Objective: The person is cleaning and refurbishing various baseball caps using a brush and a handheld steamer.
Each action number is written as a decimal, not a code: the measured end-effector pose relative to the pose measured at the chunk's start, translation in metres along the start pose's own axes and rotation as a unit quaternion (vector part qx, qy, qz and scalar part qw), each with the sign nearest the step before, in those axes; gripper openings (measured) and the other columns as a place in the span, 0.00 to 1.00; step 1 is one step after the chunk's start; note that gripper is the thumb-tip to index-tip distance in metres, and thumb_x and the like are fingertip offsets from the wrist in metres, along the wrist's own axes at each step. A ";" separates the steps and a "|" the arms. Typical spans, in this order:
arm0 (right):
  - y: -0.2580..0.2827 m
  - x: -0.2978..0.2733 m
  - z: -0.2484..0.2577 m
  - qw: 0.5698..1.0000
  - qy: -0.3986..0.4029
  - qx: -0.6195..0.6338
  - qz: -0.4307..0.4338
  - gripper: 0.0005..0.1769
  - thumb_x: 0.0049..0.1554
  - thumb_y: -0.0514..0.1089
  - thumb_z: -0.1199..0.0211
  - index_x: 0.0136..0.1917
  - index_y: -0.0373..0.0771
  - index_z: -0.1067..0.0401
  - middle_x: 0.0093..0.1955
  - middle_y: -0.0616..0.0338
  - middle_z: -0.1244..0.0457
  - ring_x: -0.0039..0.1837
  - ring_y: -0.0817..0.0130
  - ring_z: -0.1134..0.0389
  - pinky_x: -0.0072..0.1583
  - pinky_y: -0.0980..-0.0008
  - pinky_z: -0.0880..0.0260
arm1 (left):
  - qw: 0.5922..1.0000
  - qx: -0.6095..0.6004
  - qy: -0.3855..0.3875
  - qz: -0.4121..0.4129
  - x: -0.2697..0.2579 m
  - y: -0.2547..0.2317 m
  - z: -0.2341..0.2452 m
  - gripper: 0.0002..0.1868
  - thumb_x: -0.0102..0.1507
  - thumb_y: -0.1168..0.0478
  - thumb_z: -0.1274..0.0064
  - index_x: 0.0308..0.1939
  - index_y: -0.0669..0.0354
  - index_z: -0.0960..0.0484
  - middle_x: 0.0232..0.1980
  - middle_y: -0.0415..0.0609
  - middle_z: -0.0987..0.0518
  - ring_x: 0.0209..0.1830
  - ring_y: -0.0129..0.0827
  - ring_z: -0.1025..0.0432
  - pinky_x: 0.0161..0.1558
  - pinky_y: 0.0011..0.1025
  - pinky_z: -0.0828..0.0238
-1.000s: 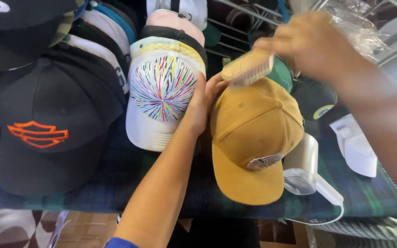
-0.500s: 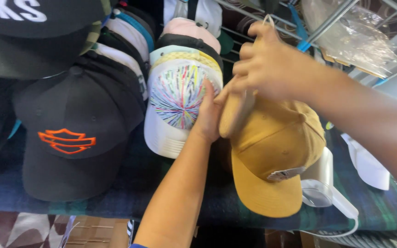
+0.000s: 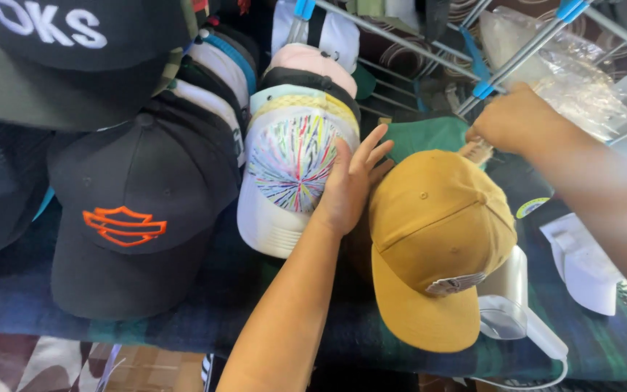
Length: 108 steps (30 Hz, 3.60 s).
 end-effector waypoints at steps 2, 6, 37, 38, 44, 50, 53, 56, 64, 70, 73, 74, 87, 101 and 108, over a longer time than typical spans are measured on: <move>-0.009 -0.023 -0.001 0.992 0.058 0.106 -0.026 0.29 0.59 0.39 0.47 0.60 0.80 0.32 0.45 0.80 0.30 0.48 0.74 0.28 0.45 0.72 0.34 | 1.000 0.024 0.002 -0.014 0.007 0.001 0.004 0.54 0.57 0.19 0.80 0.80 0.43 0.49 0.83 0.63 0.50 0.81 0.59 0.54 0.76 0.51 0.61; 0.001 -0.089 -0.019 0.886 -0.294 0.358 -0.032 0.30 0.65 0.55 0.50 0.80 0.73 0.43 0.55 0.71 0.31 0.47 0.61 0.29 0.44 0.60 0.32 | 1.000 -0.009 0.022 -0.018 0.008 0.007 0.009 0.52 0.60 0.22 0.76 0.81 0.47 0.48 0.81 0.62 0.45 0.80 0.53 0.50 0.76 0.49 0.58; 0.069 -0.142 -0.078 0.644 -0.319 0.695 -0.035 0.33 0.60 0.44 0.46 0.77 0.64 0.39 0.66 0.64 0.33 0.64 0.50 0.32 0.63 0.48 0.31 | 0.901 0.391 0.079 -0.169 -0.015 0.012 -0.039 0.31 0.75 0.50 0.78 0.75 0.67 0.38 0.76 0.63 0.35 0.77 0.44 0.42 0.78 0.47 0.53; 0.079 -0.143 -0.083 0.643 -0.317 0.697 -0.037 0.33 0.60 0.44 0.46 0.77 0.64 0.39 0.66 0.64 0.33 0.64 0.50 0.32 0.63 0.48 0.31 | 0.902 0.391 0.080 -0.165 -0.013 0.013 -0.034 0.31 0.75 0.50 0.78 0.75 0.67 0.38 0.76 0.63 0.35 0.77 0.44 0.42 0.78 0.47 0.53; 0.133 -0.161 -0.106 0.542 -0.232 0.799 -0.120 0.34 0.59 0.49 0.43 0.78 0.62 0.42 0.73 0.70 0.38 0.70 0.58 0.36 0.69 0.53 0.36 | 0.899 0.397 0.065 -0.176 -0.013 0.017 -0.032 0.32 0.76 0.48 0.77 0.74 0.67 0.37 0.74 0.63 0.32 0.76 0.46 0.40 0.78 0.48 0.54; 0.177 -0.240 -0.094 0.440 -0.061 0.879 -0.171 0.36 0.59 0.46 0.46 0.80 0.56 0.43 0.54 0.43 0.28 0.51 0.41 0.25 0.56 0.47 0.24 | 0.898 0.403 0.052 -0.168 -0.015 0.020 -0.026 0.33 0.75 0.47 0.79 0.74 0.67 0.37 0.73 0.64 0.32 0.74 0.47 0.38 0.77 0.50 0.52; 0.182 -0.242 -0.099 0.387 0.018 0.908 -0.162 0.36 0.57 0.40 0.52 0.79 0.48 0.41 0.32 0.47 0.30 0.29 0.55 0.29 0.38 0.60 0.24 | 0.902 0.391 0.050 -0.175 -0.010 0.018 -0.027 0.32 0.75 0.48 0.77 0.74 0.66 0.35 0.73 0.63 0.31 0.73 0.47 0.38 0.76 0.49 0.51; 0.187 -0.187 -0.105 0.423 -0.082 0.885 -0.178 0.37 0.58 0.44 0.43 0.80 0.55 0.43 0.51 0.38 0.29 0.53 0.41 0.25 0.53 0.48 0.25 | 0.906 0.385 0.048 -0.167 -0.011 0.021 -0.022 0.31 0.75 0.48 0.77 0.74 0.65 0.35 0.73 0.63 0.31 0.73 0.47 0.37 0.76 0.50 0.51; 0.169 -0.247 -0.070 0.439 -0.043 0.880 -0.176 0.35 0.59 0.47 0.52 0.80 0.57 0.43 0.50 0.35 0.28 0.51 0.36 0.26 0.56 0.44 0.27 | 0.906 0.382 0.046 -0.176 -0.013 0.016 -0.031 0.31 0.75 0.48 0.75 0.73 0.66 0.35 0.72 0.62 0.30 0.73 0.45 0.37 0.76 0.49 0.51; 0.281 -0.288 -0.097 0.084 -0.050 0.994 -0.041 0.42 0.63 0.38 0.52 0.86 0.58 0.58 0.34 0.58 0.50 0.29 0.70 0.49 0.29 0.70 0.40 | 0.945 0.315 0.031 -0.086 -0.013 0.011 -0.036 0.36 0.70 0.39 0.66 0.73 0.61 0.38 0.74 0.55 0.33 0.76 0.41 0.39 0.74 0.40 0.43; 0.288 -0.279 -0.111 0.153 -0.137 0.976 -0.073 0.37 0.64 0.41 0.54 0.85 0.57 0.52 0.37 0.57 0.46 0.31 0.69 0.47 0.32 0.73 0.36 | 0.941 0.330 0.012 -0.077 -0.015 0.011 -0.035 0.37 0.69 0.38 0.66 0.74 0.60 0.38 0.75 0.55 0.33 0.76 0.41 0.39 0.75 0.40 0.44; 0.273 -0.275 -0.101 0.155 -0.140 0.975 -0.072 0.37 0.64 0.41 0.54 0.85 0.57 0.52 0.37 0.57 0.46 0.31 0.69 0.47 0.32 0.73 0.36 | 0.940 0.330 0.012 -0.080 -0.014 0.008 -0.038 0.37 0.69 0.38 0.66 0.74 0.60 0.38 0.75 0.55 0.33 0.76 0.41 0.39 0.75 0.40 0.44; 0.114 -0.234 -0.057 0.617 -0.389 0.679 -0.081 0.16 0.60 0.46 0.43 0.62 0.50 0.28 0.34 0.56 0.36 0.38 0.53 0.34 0.42 0.56 0.34 | 0.913 0.388 0.031 -0.125 -0.017 0.005 -0.042 0.34 0.71 0.44 0.69 0.73 0.65 0.35 0.73 0.60 0.31 0.75 0.45 0.38 0.74 0.43 0.46; 0.018 -0.180 0.040 0.808 -0.204 0.553 0.023 0.19 0.61 0.64 0.48 0.63 0.75 0.25 0.49 0.70 0.27 0.56 0.58 0.27 0.56 0.53 0.26 | 0.941 0.303 0.035 -0.150 -0.009 0.018 -0.013 0.35 0.75 0.43 0.78 0.80 0.62 0.46 0.81 0.56 0.44 0.79 0.44 0.50 0.78 0.47 0.60; 0.015 -0.063 -0.027 0.755 -0.090 0.649 0.015 0.22 0.60 0.62 0.47 0.66 0.68 0.25 0.46 0.62 0.28 0.46 0.58 0.28 0.45 0.60 0.28 | 0.930 0.345 0.070 -0.107 -0.010 0.012 -0.015 0.44 0.71 0.32 0.84 0.82 0.59 0.55 0.75 0.68 0.38 0.76 0.56 0.42 0.73 0.57 0.52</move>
Point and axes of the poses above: each hand's wrist, its own x-axis towards the middle knuckle, its own z-axis out of the back of the hand, y = z × x, the point moved 1 cm from there along x, towards the middle knuckle
